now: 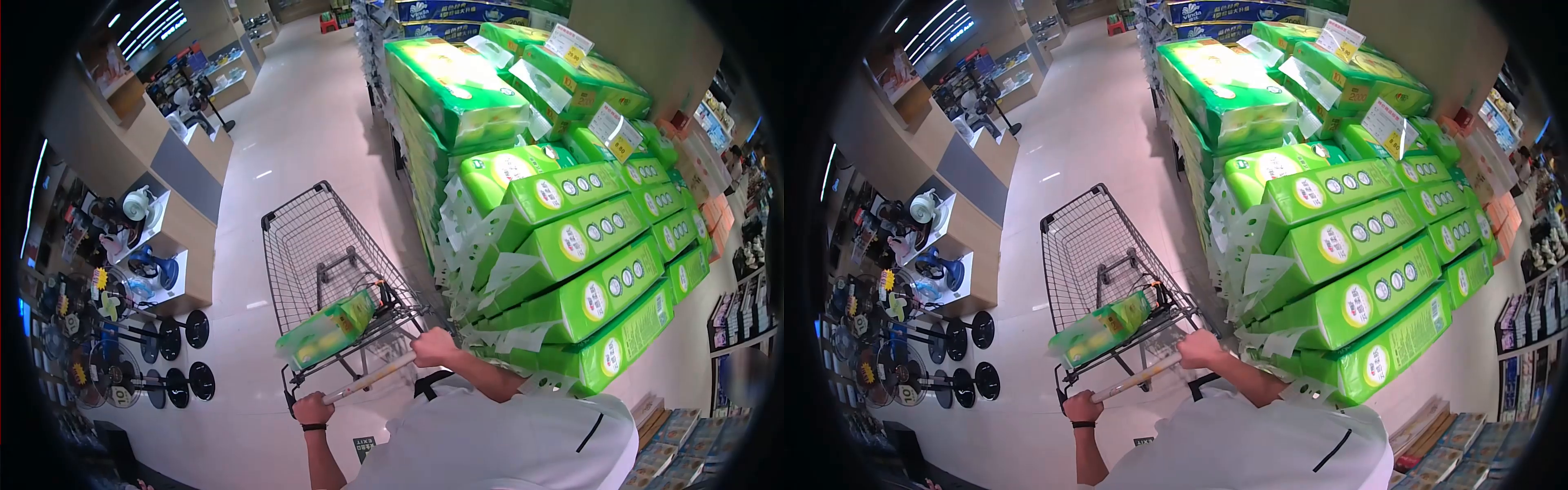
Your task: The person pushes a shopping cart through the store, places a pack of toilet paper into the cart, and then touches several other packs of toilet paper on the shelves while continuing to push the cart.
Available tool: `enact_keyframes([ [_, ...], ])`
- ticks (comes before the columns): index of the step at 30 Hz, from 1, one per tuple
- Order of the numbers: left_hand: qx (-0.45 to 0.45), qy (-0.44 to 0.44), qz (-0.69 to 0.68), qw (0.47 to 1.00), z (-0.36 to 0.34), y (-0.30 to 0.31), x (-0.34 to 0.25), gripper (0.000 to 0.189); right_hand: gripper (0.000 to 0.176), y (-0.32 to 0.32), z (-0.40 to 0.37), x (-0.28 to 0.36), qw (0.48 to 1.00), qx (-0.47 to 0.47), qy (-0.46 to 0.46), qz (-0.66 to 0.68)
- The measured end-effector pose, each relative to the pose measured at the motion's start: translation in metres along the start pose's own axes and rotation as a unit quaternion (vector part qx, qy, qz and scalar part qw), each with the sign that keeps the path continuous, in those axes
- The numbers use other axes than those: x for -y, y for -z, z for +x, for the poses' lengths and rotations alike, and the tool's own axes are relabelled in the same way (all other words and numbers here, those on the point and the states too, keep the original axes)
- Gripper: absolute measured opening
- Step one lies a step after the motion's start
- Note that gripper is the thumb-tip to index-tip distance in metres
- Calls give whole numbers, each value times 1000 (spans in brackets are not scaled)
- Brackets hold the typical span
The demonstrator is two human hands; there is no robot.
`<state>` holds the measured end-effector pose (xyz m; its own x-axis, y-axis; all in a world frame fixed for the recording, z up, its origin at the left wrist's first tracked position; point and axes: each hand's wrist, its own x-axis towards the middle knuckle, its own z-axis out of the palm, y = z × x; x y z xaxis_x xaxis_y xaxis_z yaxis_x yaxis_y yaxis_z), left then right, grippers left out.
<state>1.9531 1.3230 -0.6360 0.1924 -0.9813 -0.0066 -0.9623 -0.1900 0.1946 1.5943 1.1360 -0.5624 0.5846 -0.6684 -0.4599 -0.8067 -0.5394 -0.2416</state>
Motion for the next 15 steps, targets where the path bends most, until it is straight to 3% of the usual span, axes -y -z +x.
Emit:
enact_keyframes([
  [15,9,-3,-6,1000,95,-6,1,9,28,56,72,-36,1000,-13,1,7],
])
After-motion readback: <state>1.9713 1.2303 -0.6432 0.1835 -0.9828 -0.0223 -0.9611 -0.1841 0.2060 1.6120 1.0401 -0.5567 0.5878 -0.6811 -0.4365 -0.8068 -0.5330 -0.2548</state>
